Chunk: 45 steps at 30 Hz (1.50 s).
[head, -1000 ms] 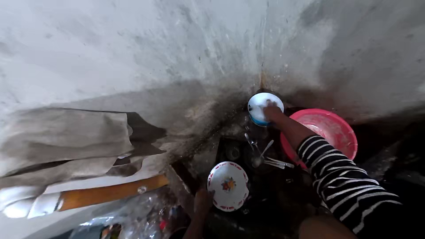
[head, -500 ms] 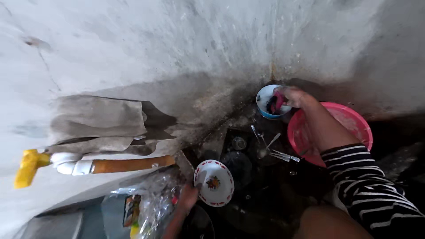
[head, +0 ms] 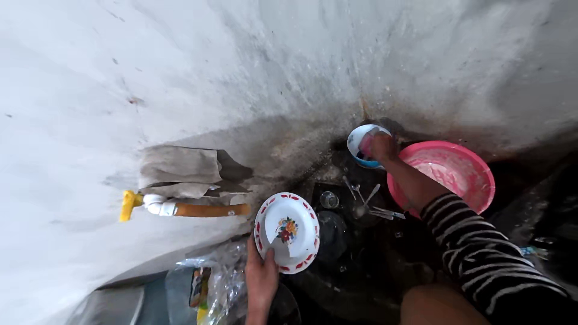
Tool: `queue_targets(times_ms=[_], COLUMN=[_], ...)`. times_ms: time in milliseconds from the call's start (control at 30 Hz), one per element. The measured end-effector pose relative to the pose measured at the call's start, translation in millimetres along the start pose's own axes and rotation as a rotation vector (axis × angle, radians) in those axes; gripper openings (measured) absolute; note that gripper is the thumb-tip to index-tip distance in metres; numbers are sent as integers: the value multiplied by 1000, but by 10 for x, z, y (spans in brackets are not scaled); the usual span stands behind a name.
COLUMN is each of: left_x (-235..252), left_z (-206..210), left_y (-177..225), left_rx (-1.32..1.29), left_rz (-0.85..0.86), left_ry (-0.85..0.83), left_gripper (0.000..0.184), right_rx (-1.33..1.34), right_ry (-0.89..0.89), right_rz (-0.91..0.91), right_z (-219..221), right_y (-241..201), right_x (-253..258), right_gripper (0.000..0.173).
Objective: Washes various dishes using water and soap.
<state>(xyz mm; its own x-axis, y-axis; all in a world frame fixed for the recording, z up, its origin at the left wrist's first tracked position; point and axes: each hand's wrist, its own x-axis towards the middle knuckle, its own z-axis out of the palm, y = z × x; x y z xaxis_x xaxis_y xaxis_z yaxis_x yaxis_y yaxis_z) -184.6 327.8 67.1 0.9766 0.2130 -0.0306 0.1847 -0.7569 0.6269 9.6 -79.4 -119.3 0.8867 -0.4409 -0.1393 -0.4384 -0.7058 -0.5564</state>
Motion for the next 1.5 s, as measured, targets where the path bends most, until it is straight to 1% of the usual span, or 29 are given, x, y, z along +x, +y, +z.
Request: queue_targets(times_ms=[67, 133, 167, 233, 267, 333, 400, 433, 467, 533, 600, 667, 700, 733, 767, 833, 900, 967, 1033, 1100, 1133, 1200, 1233, 1267, 1333, 1400, 1433, 1467, 1500], left_x=[-7, 16, 33, 72, 84, 89, 93, 104, 119, 136, 159, 184, 211, 225, 204, 104, -117, -362, -479, -399, -306, -103, -50, -41, -165, -376, -435, -442, -406], left_z=[140, 311, 398, 577, 673, 902, 1134, 1245, 1337, 1410, 1394, 1410, 1454, 1519, 1584, 1705, 1866, 2055, 2221, 2251, 2237, 2181, 2160, 2170, 2248, 2337, 2367, 2383, 2359], left_y=[80, 117, 133, 232, 314, 506, 688, 733, 753, 861, 1022, 1097, 1138, 1164, 1172, 1191, 1224, 1302, 1431, 1573, 1592, 1547, 1519, 1483, 1464, 1558, 1630, 1698, 1762], left_rx=[-275, -460, -506, -572, -602, -692, -768, -812, -855, -950, -1033, -1127, -1146, -1126, -1040, -783, -635, -582, -604, -637, -651, -578, -489, -413, -340, -343, -371, -421, -480], left_rz=[-101, -211, -245, -268, -267, -242, -169, -122, -80, -68, -137, -233, -283, -312, -332, -286, -220, -173, -185, -205, -224, -237, -212, -166, -65, -29, -49, -93, -164], left_ry=[6, -7, -24, -39, -41, -54, -54, -42, -29, -22, -117, -263, -290, -291, -249, -158, -149, -184, -215, -234, -252, -273, -261, -242, -218, -226, -239, -253, -279], left_gripper=[54, 46, 47, 48, 48, 50, 50, 50, 49, 54, 65, 61, 58, 55, 54, 51, 49, 49, 53, 61, 61, 56, 54, 53, 52, 52, 55, 58, 63], right_rx=[148, 355, 453, 568, 591, 556, 447, 373, 313, 243, 206, 208, 232, 229, 176, -25, -163, -186, -48, 180, 216, 101, 4, -69, -123, -45, 67, 201, 296], right_ry=[102, 196, 241, 249, 212, 44, -102, -140, -174, -211, -263, -374, -398, -390, -358, -254, -193, -81, -29, -135, -220, -331, -336, -276, -121, 29, 65, 8, -95], right_rz=[36, 116, 101, -37, -132, -308, -552, -656, -713, -726, -729, -740, -750, -766, -768, -691, -541, -495, -545, -621, -641, -626, -563, -494, -393, -413, -447, -479, -513], right_z=[-199, -436, -537, -805, -883, -887, -719, -603, -532, -500, -600, -698, -742, -808, -872, -1006, -1096, -959, -756, -679, -699, -885, -998, -1072, -1021, -797, -666, -617, -652], right_y=[26, 0, -46, -301, -453, -738, -979, -1081, -1169, -1246, -1198, -1005, -865, -706, -535, -191, 85, 209, 141, 79, 109, 217, 315, 434, 645, 617, 517, 380, 259], right_x=[-54, -210, -334, -703, -943, -1418, -1790, -1904, -1986, -2034, -2069, -2200, -2249, -2283, -2316, -2280, -2058, -1779, -1737, -1897, -1988, -2139, -2168, -2141, -1917, -1705, -1678, -1739, -1840], right_gripper=[37, 43, 43, 41, 38, 37, 35, 35, 36, 47, 48, 47, 46, 47, 46, 48, 54, 58, 65, 60, 54, 45, 46, 49, 58, 65, 63, 61, 59])
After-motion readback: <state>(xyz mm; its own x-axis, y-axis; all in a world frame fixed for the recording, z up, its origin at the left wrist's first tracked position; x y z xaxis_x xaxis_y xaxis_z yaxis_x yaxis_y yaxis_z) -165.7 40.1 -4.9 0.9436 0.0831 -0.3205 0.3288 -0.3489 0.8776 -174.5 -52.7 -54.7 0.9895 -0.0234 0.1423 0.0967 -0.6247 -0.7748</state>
